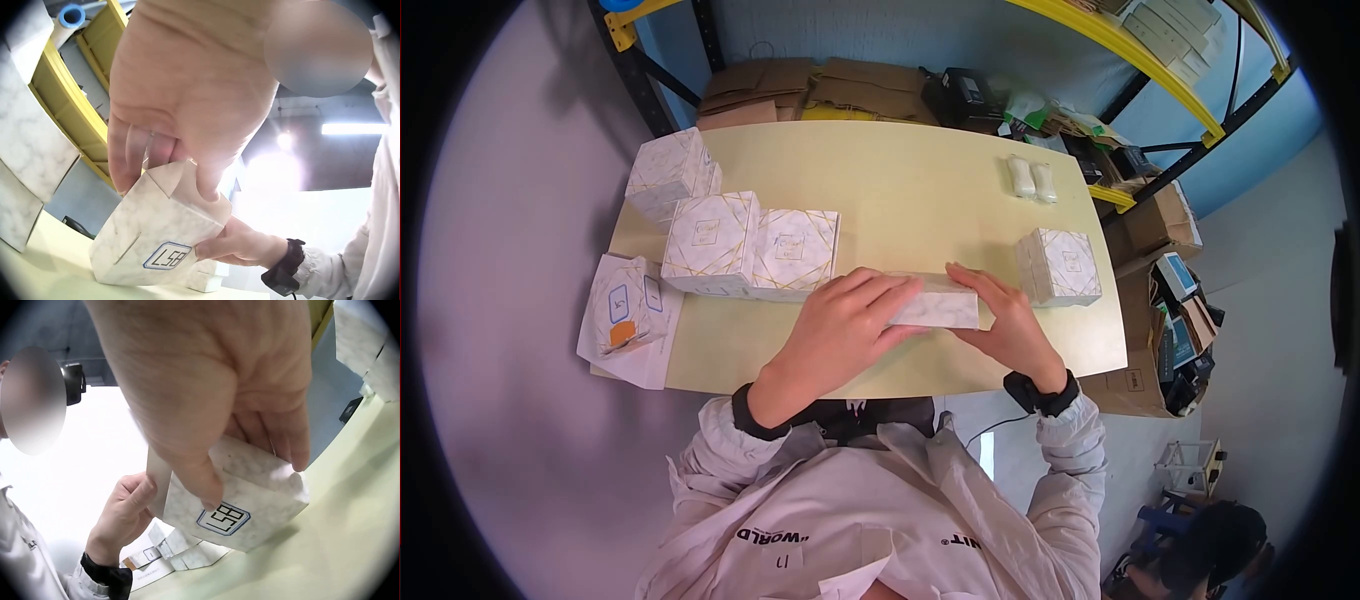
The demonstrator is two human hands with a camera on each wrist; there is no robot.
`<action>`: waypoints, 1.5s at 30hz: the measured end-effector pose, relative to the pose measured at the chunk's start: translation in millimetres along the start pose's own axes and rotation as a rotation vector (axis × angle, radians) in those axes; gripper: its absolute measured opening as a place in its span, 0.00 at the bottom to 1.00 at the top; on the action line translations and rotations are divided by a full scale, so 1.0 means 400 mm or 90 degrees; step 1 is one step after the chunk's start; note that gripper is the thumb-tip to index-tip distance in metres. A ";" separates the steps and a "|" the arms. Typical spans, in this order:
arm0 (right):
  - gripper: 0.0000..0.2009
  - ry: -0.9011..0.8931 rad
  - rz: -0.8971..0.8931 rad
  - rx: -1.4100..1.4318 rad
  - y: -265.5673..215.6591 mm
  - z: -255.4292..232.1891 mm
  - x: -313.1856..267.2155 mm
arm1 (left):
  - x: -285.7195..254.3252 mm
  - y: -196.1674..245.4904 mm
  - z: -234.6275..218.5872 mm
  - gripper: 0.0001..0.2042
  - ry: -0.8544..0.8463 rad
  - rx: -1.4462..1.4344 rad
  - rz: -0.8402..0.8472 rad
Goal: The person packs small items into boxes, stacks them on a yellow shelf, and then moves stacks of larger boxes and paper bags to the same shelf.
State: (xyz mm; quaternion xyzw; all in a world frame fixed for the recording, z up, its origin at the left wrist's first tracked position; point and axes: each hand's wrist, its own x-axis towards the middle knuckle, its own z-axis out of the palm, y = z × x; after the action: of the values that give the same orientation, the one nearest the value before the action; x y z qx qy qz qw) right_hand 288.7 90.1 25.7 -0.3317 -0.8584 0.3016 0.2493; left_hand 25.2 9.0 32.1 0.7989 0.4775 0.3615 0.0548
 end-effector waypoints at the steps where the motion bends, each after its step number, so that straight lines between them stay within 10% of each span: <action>1: 0.37 -0.001 -0.001 -0.002 0.002 0.001 -0.001 | 0.000 -0.001 -0.001 0.23 0.000 0.000 0.000; 38: 0.57 -0.034 0.035 0.042 0.028 0.030 -0.032 | 0.071 -0.022 -0.040 0.09 0.084 -0.120 -0.078; 45: 0.37 -0.108 0.047 -0.166 0.012 -0.094 -0.011 | 0.097 -0.033 -0.043 0.07 0.121 -0.165 -0.124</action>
State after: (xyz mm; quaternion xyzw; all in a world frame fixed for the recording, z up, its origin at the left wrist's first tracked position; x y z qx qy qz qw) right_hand 317.1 103.1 47.8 -0.3661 -0.8955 0.2233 0.1192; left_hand 15.8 42.7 59.2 0.6975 0.5049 0.4868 0.1469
